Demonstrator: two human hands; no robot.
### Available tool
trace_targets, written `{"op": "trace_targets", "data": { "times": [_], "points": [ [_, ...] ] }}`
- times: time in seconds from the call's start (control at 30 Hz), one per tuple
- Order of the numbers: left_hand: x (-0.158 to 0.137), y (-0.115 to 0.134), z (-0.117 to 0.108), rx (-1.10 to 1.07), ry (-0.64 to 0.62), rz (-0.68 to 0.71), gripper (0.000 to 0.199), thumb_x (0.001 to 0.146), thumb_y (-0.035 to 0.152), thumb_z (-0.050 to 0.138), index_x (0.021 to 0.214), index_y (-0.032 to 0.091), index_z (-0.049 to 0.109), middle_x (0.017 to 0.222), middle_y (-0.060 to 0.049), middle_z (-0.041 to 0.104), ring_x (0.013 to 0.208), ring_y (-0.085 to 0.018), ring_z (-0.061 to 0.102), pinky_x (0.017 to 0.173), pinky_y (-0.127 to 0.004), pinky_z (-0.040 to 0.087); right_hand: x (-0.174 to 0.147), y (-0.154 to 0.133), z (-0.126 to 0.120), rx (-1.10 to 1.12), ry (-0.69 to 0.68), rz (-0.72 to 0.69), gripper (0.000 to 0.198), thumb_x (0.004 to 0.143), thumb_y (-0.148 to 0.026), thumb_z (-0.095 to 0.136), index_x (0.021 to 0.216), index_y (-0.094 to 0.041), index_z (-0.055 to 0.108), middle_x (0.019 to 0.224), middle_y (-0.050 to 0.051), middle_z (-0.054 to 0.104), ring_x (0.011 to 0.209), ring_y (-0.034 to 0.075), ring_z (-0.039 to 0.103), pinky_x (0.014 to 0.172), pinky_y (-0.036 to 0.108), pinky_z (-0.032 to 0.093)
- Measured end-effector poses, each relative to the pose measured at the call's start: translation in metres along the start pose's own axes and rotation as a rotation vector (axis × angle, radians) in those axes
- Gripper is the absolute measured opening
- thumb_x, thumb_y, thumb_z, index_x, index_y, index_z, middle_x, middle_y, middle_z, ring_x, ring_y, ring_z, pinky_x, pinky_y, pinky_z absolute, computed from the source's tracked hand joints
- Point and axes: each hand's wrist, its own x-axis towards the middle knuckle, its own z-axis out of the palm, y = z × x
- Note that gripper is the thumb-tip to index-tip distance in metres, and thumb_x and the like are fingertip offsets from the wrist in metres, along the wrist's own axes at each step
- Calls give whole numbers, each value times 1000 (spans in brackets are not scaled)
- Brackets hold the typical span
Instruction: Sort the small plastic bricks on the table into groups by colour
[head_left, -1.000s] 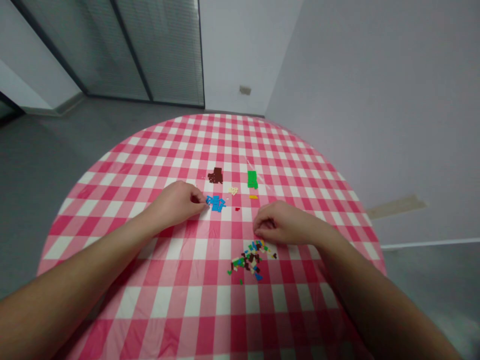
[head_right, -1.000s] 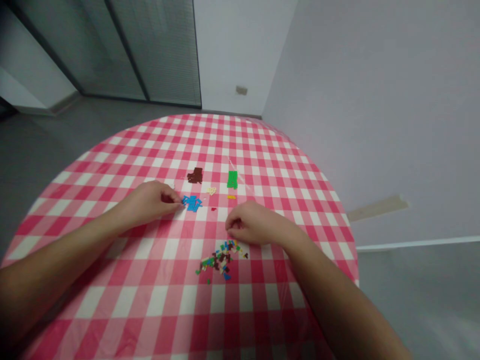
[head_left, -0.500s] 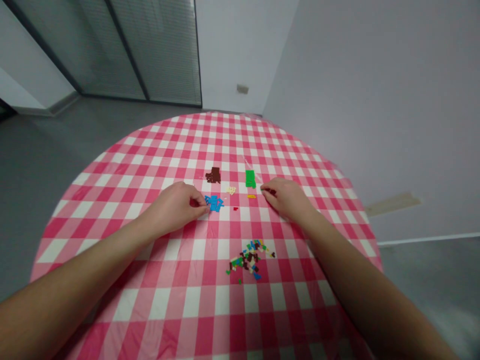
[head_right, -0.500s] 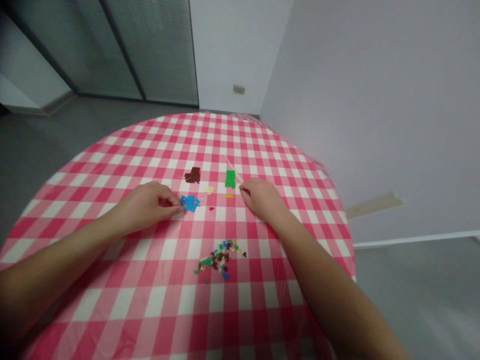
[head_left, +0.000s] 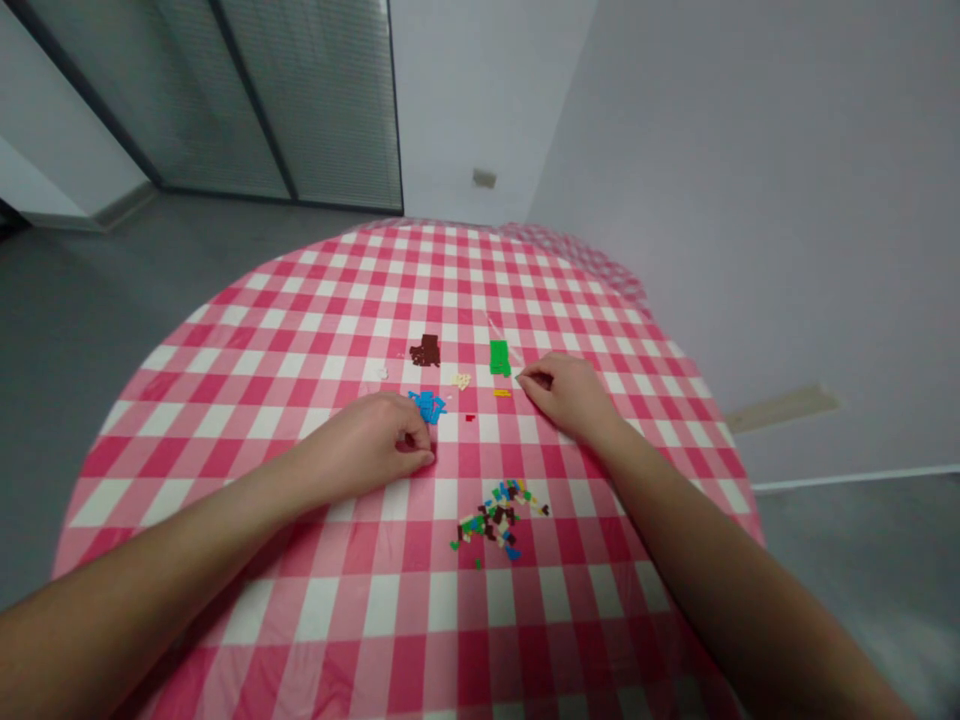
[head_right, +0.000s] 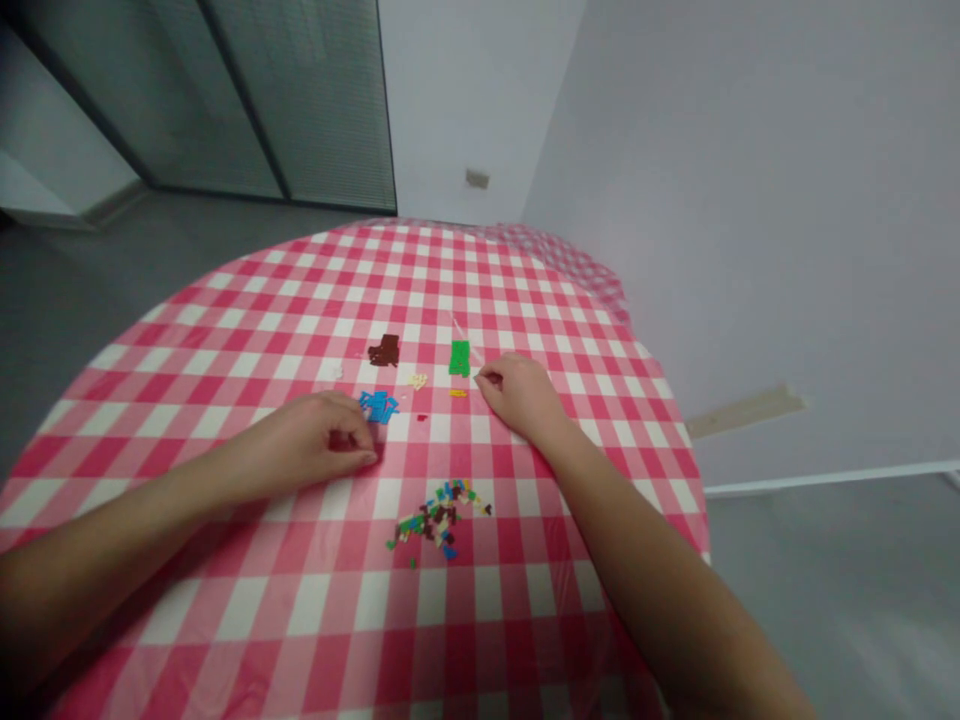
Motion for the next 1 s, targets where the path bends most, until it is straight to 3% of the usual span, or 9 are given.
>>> {"op": "trace_targets", "data": {
  "times": [0.53, 0.7, 0.8, 0.87, 0.93, 1.0],
  "points": [
    [-1, 3, 4, 0, -53, 53, 13, 83, 16, 65, 73, 19, 72, 80, -2, 73, 78, -17, 65, 71, -28, 47, -2, -6, 0, 5, -18, -9, 20, 89, -24, 57, 81, -19, 75, 83, 7, 72, 77, 20, 63, 70, 32, 46],
    [-4, 10, 6, -107, -150, 227, 14, 82, 7, 63, 77, 17, 72, 82, -2, 72, 80, -15, 64, 78, -27, 47, -5, -10, -7, 15, -53, -25, 21, 91, -25, 57, 88, -19, 77, 89, 9, 74, 80, 20, 65, 72, 33, 48],
    [-5, 13, 10, -139, -194, 311, 15, 81, 5, 62, 74, 16, 69, 80, -2, 71, 80, -15, 63, 79, -26, 46, -10, -21, -19, 161, -206, -147, 17, 87, -20, 60, 86, -18, 77, 87, 7, 75, 79, 18, 66, 73, 30, 48],
    [-4, 13, 13, -145, -206, 334, 15, 81, 5, 63, 73, 17, 68, 80, -2, 70, 80, -15, 62, 78, -26, 46, -15, -31, -27, 299, -440, -256, 16, 85, -15, 61, 84, -19, 77, 83, 4, 75, 75, 15, 66, 69, 26, 48],
    [-3, 12, 15, -146, -219, 340, 16, 81, 4, 62, 72, 17, 67, 79, -2, 69, 79, -15, 62, 77, -25, 45, -21, -40, -32, 350, -632, -295, 18, 81, -11, 63, 83, -19, 78, 79, 2, 74, 68, 12, 64, 63, 23, 46],
    [-1, 12, 15, -144, -232, 338, 18, 80, 3, 61, 71, 17, 66, 79, -2, 69, 79, -15, 62, 75, -26, 45, -24, -46, -33, 348, -722, -292, 19, 79, -10, 64, 85, -19, 79, 77, 1, 74, 63, 11, 62, 59, 22, 44]
  ]
}}
